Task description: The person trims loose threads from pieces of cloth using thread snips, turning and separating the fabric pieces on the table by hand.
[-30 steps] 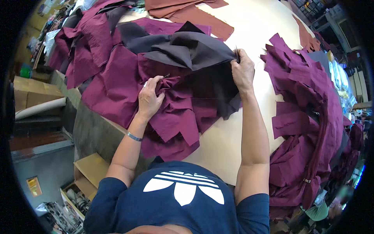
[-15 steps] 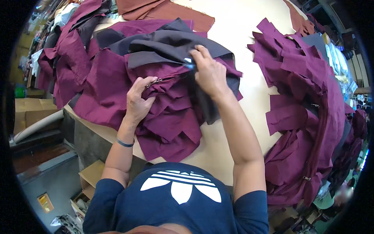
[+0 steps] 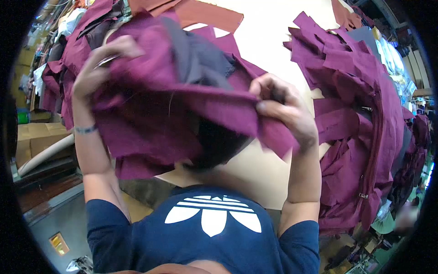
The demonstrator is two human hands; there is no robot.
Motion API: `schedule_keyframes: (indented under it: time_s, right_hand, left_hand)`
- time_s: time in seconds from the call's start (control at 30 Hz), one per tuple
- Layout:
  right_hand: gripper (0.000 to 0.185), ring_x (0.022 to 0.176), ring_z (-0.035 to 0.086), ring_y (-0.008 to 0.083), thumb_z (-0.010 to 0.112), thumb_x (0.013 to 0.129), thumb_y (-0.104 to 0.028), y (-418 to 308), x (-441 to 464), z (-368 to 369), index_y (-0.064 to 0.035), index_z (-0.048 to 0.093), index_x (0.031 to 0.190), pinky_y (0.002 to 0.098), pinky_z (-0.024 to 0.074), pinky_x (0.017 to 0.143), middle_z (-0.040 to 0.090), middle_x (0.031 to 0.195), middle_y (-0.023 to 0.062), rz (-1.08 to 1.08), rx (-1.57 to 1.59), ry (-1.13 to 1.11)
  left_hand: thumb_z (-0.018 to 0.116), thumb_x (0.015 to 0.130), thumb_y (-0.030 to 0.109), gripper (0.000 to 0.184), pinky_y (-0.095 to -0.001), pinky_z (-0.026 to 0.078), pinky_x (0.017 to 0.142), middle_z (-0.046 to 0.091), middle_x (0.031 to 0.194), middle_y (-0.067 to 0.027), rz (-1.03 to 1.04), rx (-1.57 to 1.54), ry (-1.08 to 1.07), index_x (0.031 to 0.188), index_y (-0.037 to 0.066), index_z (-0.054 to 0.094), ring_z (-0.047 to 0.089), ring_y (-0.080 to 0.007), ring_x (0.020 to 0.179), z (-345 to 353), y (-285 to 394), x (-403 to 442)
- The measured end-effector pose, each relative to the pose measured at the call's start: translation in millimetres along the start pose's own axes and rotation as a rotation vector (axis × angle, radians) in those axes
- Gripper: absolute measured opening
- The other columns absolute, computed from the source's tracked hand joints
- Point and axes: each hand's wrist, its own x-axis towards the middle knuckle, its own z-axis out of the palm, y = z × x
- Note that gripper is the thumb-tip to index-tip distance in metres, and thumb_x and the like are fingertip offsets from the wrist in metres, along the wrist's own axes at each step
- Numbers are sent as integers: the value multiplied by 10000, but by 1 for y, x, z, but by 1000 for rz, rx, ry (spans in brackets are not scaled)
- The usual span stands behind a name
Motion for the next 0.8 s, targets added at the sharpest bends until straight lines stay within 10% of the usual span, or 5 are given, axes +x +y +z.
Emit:
schedule_keyframes:
  time_s: [0.13, 0.3, 0.43, 0.57, 0.8]
  right_hand:
    - [302, 899, 577, 258, 590, 703, 3, 55, 8, -9, -31, 534, 998, 330, 453, 699, 581, 1001, 110, -12, -1084, 358]
    - [456, 981, 562, 292, 669, 661, -22, 58, -15, 26, -75, 518, 1087, 345, 484, 753, 555, 1098, 114, -452, -997, 452]
    - [542, 918, 583, 309, 698, 660, -127, 82, 8, 26, -115, 467, 1150, 362, 502, 708, 480, 1210, 96, -325, -1167, 533]
    - [403, 943, 571, 302, 642, 710, -105, 133, 29, 0, -102, 503, 1088, 373, 477, 749, 516, 1160, 87, -153, -1183, 567]
    - [139, 685, 581, 219, 512, 777, 18, 118, 22, -8, -21, 550, 904, 298, 438, 644, 591, 753, 114, -180, -694, 674]
  left_hand:
    - [542, 742, 22, 429, -388, 418, 819, 515, 1131, -98, -252, 1175, 48, 1155, 130, 502, 531, -270, 985, 50, -27, -7]
    - [632, 709, 138, 333, -440, 373, 891, 498, 1131, -82, -40, 663, 250, 1037, 138, 575, 479, -291, 1065, 137, 26, -14]
    - [697, 666, 320, 486, -631, 258, 912, 366, 1270, -115, -159, 861, 179, 1098, 151, 549, 273, -328, 1242, 187, -2, -11]
    - [673, 695, 326, 525, -592, 305, 906, 381, 1264, -123, -265, 783, 58, 1153, 143, 493, 325, -326, 1207, 214, -66, -28]
    - [477, 681, -97, 270, -362, 434, 808, 570, 942, -127, -103, 252, 258, 915, 25, 534, 549, -304, 921, 159, -39, -39]
